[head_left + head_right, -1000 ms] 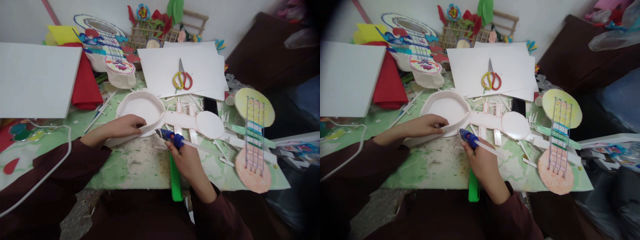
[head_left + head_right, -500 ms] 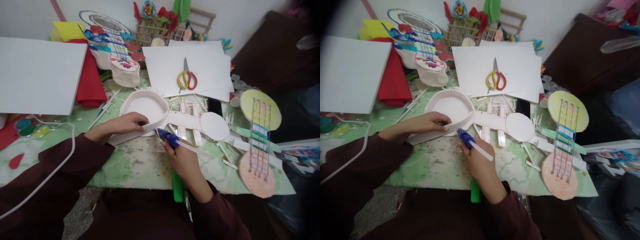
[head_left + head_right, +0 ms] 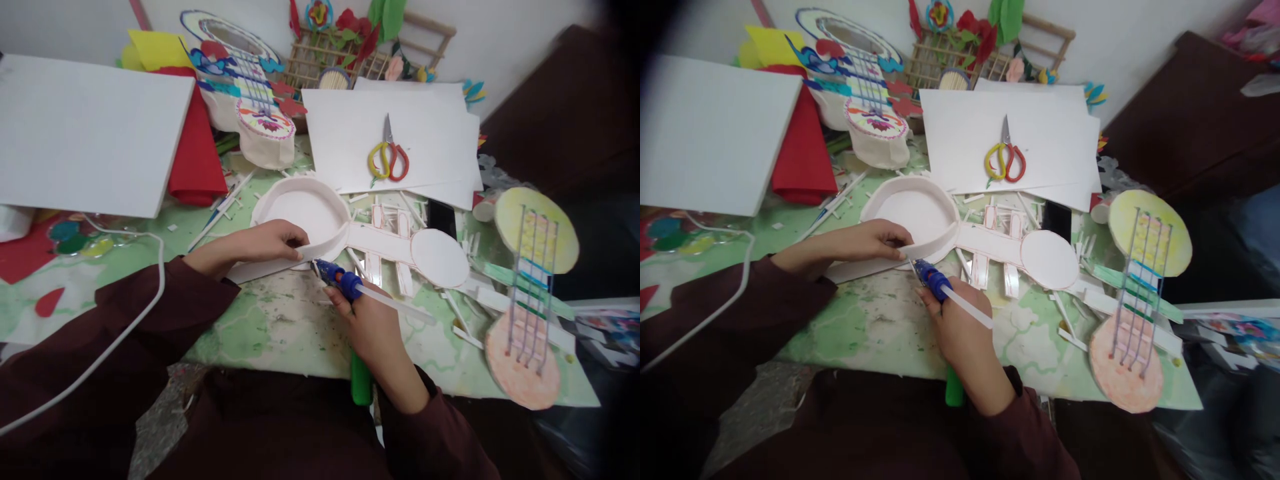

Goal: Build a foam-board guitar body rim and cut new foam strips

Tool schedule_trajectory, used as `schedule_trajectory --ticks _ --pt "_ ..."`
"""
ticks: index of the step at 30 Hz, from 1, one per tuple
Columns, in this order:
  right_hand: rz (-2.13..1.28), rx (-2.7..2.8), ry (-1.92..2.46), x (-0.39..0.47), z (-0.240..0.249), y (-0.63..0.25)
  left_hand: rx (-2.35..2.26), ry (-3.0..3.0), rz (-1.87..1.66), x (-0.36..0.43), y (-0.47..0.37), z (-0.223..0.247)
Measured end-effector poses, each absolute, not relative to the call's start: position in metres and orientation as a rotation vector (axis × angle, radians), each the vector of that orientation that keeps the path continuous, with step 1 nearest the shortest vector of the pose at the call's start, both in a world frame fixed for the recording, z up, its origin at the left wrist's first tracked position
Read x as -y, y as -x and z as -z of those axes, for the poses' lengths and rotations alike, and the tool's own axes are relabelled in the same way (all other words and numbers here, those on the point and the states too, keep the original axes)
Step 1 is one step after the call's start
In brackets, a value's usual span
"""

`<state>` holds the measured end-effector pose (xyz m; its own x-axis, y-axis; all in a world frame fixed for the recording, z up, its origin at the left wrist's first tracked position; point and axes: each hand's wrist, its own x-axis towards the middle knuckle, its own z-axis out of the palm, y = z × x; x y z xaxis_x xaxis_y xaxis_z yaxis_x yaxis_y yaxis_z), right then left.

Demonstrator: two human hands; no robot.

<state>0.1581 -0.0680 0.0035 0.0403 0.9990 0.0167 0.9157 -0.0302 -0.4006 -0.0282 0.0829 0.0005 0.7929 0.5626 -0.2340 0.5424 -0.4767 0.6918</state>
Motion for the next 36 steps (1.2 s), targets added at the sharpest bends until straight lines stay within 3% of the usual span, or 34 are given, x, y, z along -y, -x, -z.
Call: schedule_trajectory --ticks 36 --pt "-0.455 1.6 1.826 0.067 -0.008 -0.189 -0.895 -2.332 0.055 -0.074 0.021 -0.009"
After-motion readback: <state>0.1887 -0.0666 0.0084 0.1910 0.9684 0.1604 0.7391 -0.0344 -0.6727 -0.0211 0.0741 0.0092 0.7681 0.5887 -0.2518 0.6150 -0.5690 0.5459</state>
